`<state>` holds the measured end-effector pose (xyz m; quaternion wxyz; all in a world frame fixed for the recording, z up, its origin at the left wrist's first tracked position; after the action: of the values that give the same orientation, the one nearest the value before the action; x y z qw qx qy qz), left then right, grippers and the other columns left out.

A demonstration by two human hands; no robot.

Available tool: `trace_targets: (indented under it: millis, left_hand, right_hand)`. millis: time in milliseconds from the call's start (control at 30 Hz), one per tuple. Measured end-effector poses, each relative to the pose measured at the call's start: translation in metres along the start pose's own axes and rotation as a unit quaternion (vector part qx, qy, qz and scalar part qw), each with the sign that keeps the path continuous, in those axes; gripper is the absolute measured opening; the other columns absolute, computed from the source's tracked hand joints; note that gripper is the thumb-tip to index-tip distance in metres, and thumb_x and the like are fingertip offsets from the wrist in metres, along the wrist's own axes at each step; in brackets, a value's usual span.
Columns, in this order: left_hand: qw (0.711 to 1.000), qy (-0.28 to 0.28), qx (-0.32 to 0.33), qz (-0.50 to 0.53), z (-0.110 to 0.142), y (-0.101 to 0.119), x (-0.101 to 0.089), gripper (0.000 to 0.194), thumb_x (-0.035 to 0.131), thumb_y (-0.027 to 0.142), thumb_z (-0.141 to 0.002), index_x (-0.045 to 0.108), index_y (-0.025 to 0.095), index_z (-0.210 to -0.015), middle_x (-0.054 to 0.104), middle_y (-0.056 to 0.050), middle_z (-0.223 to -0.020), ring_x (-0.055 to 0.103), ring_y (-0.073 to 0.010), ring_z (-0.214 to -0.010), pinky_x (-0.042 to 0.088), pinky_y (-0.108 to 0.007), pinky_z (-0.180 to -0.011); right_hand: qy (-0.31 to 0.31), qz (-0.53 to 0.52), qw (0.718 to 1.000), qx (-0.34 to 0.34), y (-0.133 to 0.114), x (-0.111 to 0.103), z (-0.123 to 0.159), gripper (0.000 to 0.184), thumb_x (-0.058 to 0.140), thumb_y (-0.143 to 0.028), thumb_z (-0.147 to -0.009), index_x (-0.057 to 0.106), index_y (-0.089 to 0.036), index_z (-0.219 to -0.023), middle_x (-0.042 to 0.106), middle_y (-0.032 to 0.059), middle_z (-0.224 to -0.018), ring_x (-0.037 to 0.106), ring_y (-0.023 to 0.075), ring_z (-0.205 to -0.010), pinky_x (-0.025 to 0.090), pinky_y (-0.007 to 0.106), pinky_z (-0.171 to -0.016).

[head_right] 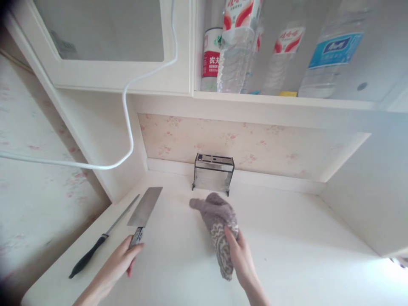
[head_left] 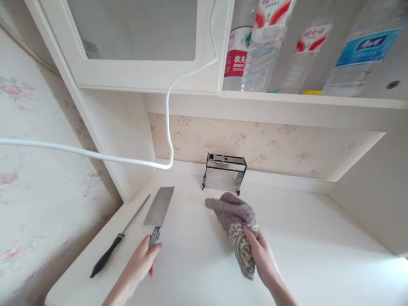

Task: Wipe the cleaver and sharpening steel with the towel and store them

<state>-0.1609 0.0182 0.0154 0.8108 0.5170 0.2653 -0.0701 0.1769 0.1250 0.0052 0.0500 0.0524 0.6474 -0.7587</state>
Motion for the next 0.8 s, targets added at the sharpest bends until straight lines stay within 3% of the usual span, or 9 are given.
trace_targets:
  millis: [100, 233, 367, 533, 600, 700, 800]
  left_hand:
    - [0.995, -0.049, 0.032, 0.079, 0.02, 0.016, 0.02, 0.033, 0.047, 0.056, -0.083, 0.043, 0.024, -0.092, 0.047, 0.007, -0.049, 0.048, -0.015, -0.046, 0.041, -0.024, -0.048]
    - [0.989, -0.108, 0.049, 0.088, 0.044, 0.04, 0.045, 0.045, 0.049, 0.064, -0.08, 0.044, 0.024, -0.099, 0.033, 0.011, -0.048, 0.036, -0.0114, -0.038, 0.028, -0.02, -0.036]
    - [0.981, -0.138, 0.107, 0.084, 0.063, 0.056, 0.073, 0.044, 0.05, 0.063, -0.08, 0.047, 0.021, -0.095, 0.033, 0.009, -0.058, 0.034, -0.0076, -0.041, 0.029, -0.02, -0.041]
    - [0.974, -0.139, 0.164, 0.066, 0.071, 0.06, 0.102, 0.035, 0.05, 0.056, -0.083, 0.048, 0.021, -0.089, 0.039, 0.005, -0.065, 0.04, -0.0109, -0.051, 0.032, -0.022, -0.047]
    - [0.974, -0.129, 0.183, 0.042, 0.071, 0.059, 0.109, 0.031, 0.051, 0.051, -0.084, 0.048, 0.02, -0.086, 0.041, 0.003, -0.066, 0.045, -0.0139, -0.059, 0.036, -0.024, -0.054]
    - [0.97, -0.121, 0.211, 0.007, 0.072, 0.06, 0.115, 0.024, 0.051, 0.043, -0.084, 0.051, 0.019, -0.086, 0.048, -0.001, -0.073, 0.05, -0.0176, -0.068, 0.039, -0.027, -0.065]
    - [0.965, -0.118, 0.233, -0.007, 0.074, 0.061, 0.117, 0.021, 0.05, 0.037, -0.084, 0.053, 0.019, -0.093, 0.056, -0.006, -0.085, 0.055, -0.0203, -0.077, 0.041, -0.03, -0.074]
  right_hand:
    - [-0.015, -0.243, 0.965, 0.097, -0.007, -0.014, 0.004, 0.041, 0.063, -0.049, -0.078, 0.062, -0.021, -0.109, 0.071, 0.008, -0.101, 0.068, 0.0294, -0.091, 0.055, 0.04, -0.073]
    - [-0.067, -0.366, 0.92, 0.127, -0.006, -0.014, 0.026, 0.032, 0.07, -0.036, -0.076, 0.068, -0.015, -0.1, 0.072, 0.0095, -0.096, 0.068, 0.0283, -0.092, 0.056, 0.041, -0.079]
    - [-0.061, -0.436, 0.887, 0.136, 0.001, 0.004, 0.047, 0.029, 0.074, -0.028, -0.076, 0.068, -0.013, -0.1, 0.071, 0.0095, -0.103, 0.066, 0.0255, -0.096, 0.053, 0.039, -0.086]
    - [-0.02, -0.485, 0.873, 0.048, -0.002, 0.023, 0.068, 0.031, 0.069, -0.031, -0.081, 0.066, -0.024, -0.111, 0.065, 0.0042, -0.119, 0.058, 0.0224, -0.11, 0.048, 0.039, -0.094]
    - [-0.028, -0.483, 0.875, 0.016, -0.008, 0.026, 0.078, 0.03, 0.072, -0.028, -0.077, 0.068, -0.026, -0.107, 0.067, 0.0031, -0.114, 0.058, 0.0222, -0.11, 0.046, 0.039, -0.096]
    - [-0.087, -0.485, 0.87, -0.017, -0.017, 0.024, 0.09, 0.036, 0.078, -0.018, -0.06, 0.073, -0.025, -0.095, 0.072, 0.0033, -0.096, 0.062, 0.024, -0.099, 0.046, 0.039, -0.094]
    - [-0.113, -0.511, 0.852, 0.036, -0.015, 0.017, 0.093, 0.023, 0.074, -0.027, -0.056, 0.074, -0.023, -0.079, 0.073, 0.0036, -0.078, 0.066, 0.0248, -0.079, 0.051, 0.042, -0.084]
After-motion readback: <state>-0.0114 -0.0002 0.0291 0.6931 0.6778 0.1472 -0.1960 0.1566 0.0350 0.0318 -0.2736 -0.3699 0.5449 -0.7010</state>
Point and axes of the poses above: each hand's wrist, its own z-axis away from the middle knuckle, its own x-axis out of the palm, y = z × x, the point moved 1 cm from there along -z, towards the middle knuckle
